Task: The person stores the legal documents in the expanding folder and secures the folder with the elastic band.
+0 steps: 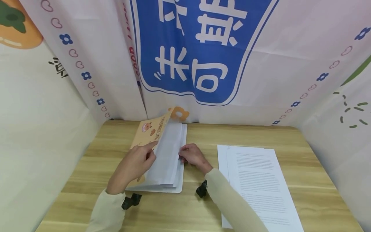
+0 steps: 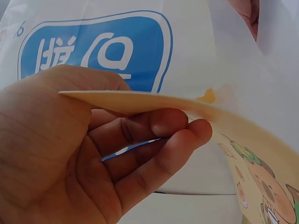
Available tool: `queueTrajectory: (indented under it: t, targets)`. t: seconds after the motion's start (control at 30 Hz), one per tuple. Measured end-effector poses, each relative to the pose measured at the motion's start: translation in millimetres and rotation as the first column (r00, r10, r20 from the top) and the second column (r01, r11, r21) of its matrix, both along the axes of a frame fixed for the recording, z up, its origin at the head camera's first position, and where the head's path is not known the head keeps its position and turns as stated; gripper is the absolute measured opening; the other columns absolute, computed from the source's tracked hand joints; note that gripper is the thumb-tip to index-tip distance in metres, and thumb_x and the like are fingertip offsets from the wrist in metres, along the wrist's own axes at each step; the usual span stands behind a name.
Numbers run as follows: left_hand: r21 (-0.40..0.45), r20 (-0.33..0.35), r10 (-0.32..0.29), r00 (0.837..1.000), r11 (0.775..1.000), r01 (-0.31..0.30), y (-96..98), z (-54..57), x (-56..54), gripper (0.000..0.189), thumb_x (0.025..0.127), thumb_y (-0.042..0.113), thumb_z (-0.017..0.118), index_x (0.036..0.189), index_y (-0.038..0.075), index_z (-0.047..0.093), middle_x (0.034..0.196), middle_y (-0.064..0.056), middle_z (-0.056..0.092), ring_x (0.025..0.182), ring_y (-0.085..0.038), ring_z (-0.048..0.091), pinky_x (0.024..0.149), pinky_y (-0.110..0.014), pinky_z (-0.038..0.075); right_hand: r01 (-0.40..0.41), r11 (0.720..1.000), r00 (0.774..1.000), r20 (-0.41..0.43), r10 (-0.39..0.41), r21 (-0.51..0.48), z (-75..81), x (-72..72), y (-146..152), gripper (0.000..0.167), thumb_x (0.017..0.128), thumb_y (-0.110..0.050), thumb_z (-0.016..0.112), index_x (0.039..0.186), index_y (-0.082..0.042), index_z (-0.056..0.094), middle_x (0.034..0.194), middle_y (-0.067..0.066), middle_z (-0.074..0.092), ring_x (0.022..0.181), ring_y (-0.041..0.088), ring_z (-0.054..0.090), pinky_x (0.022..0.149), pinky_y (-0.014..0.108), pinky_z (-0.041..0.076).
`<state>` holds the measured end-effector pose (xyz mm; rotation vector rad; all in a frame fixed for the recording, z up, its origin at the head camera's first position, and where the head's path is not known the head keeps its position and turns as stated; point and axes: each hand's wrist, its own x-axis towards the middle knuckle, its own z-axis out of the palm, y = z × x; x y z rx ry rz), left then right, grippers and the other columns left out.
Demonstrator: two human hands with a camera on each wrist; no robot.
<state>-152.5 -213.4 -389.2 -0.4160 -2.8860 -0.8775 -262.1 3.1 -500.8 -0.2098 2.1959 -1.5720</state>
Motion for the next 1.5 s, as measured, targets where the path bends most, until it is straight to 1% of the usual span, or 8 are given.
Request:
queueTrajectory:
  t: [0.23, 0.67, 0.83, 1.0, 1.13, 1.27, 1.37, 1.5]
  targets:
    - [0.008, 0.021, 0.004, 1.0, 1.0, -0.004, 1.6, 0.2, -0.2, 0.045, 0.096, 0.001, 0.054, 0.14, -0.005, 0.059, 0.057, 0.007, 0.043, 0.047, -0.008, 0.041, 0.045, -0.025, 0.034, -0.005, 1.0, 1.0, -0.011, 0.005, 0.014, -0.4, -0.1, 0.3, 0.015, 0.098, -0.009, 0.063, 0.105, 0.0, 0.073, 0.083, 0.007, 0.071, 0.063, 0.014, 0.064, 0.049, 0.021, 0.043]
    - [0.016, 0.003, -0.01, 1.0, 1.0, 0.01, 0.0, -2.8, -1.0, 0.044, 0.095, -0.001, 0.054, 0.139, -0.007, 0.059, 0.059, 0.007, 0.043, 0.049, -0.007, 0.04, 0.046, -0.025, 0.035, -0.062, 0.998, 0.998, -0.027, 0.062, -0.022, 4.6, 4.6, 21.1, 0.02, 0.1, -0.008, 0.06, 0.111, 0.002, 0.072, 0.089, 0.009, 0.075, 0.071, 0.018, 0.068, 0.064, 0.028, 0.052]
    - [0.021, -0.009, -0.005, 1.0, 1.0, 0.005, -0.1, -4.5, 0.1, 0.044, 0.095, 0.0, 0.055, 0.139, -0.007, 0.06, 0.058, 0.007, 0.043, 0.047, -0.006, 0.039, 0.045, -0.024, 0.034, -0.067, 0.996, 0.992, -0.107, 0.072, 0.051, 12.3, 10.1, 40.7, 0.026, 0.099, -0.015, 0.061, 0.118, 0.0, 0.071, 0.094, 0.008, 0.075, 0.078, 0.023, 0.07, 0.065, 0.03, 0.051]
    - [0.03, -0.027, -0.006, 1.0, 1.0, 0.006, -0.5, -4.6, 0.2, 0.045, 0.095, -0.001, 0.054, 0.138, -0.007, 0.06, 0.057, 0.008, 0.041, 0.046, -0.005, 0.036, 0.044, -0.023, 0.032, -0.062, 0.983, 0.968, -0.23, 0.101, 0.175, 20.7, 17.1, 63.1, 0.029, 0.1, -0.018, 0.063, 0.122, -0.001, 0.071, 0.094, 0.009, 0.073, 0.074, 0.022, 0.068, 0.065, 0.032, 0.052]
    - [0.033, -0.032, -0.005, 0.999, 0.999, 0.006, -1.9, -6.4, 0.1, 0.045, 0.095, -0.001, 0.054, 0.139, -0.007, 0.06, 0.058, 0.008, 0.041, 0.046, -0.005, 0.036, 0.044, -0.023, 0.032, -0.026, 0.963, 0.944, -0.31, 0.112, 0.269, 21.7, 22.5, 79.5, 0.025, 0.099, -0.014, 0.063, 0.118, -0.001, 0.073, 0.093, 0.006, 0.073, 0.073, 0.019, 0.068, 0.068, 0.033, 0.052]
    - [0.038, -0.028, -0.006, 1.0, 0.999, 0.007, -2.8, -7.5, -0.5, 0.045, 0.095, -0.001, 0.054, 0.139, -0.007, 0.06, 0.058, 0.007, 0.042, 0.047, -0.006, 0.037, 0.045, -0.024, 0.033, 0.032, 0.932, 0.912, -0.391, 0.12, 0.362, 28.0, 27.4, 93.6, 0.025, 0.097, -0.013, 0.064, 0.117, -0.003, 0.074, 0.1, 0.005, 0.074, 0.089, 0.022, 0.07, 0.08, 0.041, 0.054]
    - [0.043, -0.03, -0.012, 0.999, 0.999, 0.013, -3.3, -8.1, -1.2, 0.045, 0.094, -0.002, 0.053, 0.138, -0.008, 0.06, 0.058, 0.007, 0.041, 0.048, -0.006, 0.037, 0.046, -0.024, 0.032, 0.067, 0.893, 0.899, -0.416, 0.14, 0.446, 34.5, 31.3, 105.0, 0.032, 0.097, -0.018, 0.065, 0.124, -0.002, 0.071, 0.113, 0.01, 0.073, 0.105, 0.028, 0.067, 0.088, 0.047, 0.053]
    - [0.043, -0.042, -0.021, 0.999, 0.999, 0.023, -4.1, -8.9, -1.8, 0.045, 0.093, -0.002, 0.053, 0.137, -0.008, 0.06, 0.057, 0.008, 0.039, 0.047, -0.006, 0.034, 0.046, -0.024, 0.03, 0.069, 0.817, 0.909, -0.373, 0.185, 0.573, 43.6, 38.0, 126.7, 0.047, 0.098, -0.024, 0.067, 0.137, 0.002, 0.062, 0.129, 0.019, 0.065, 0.117, 0.037, 0.062, 0.092, 0.053, 0.051]
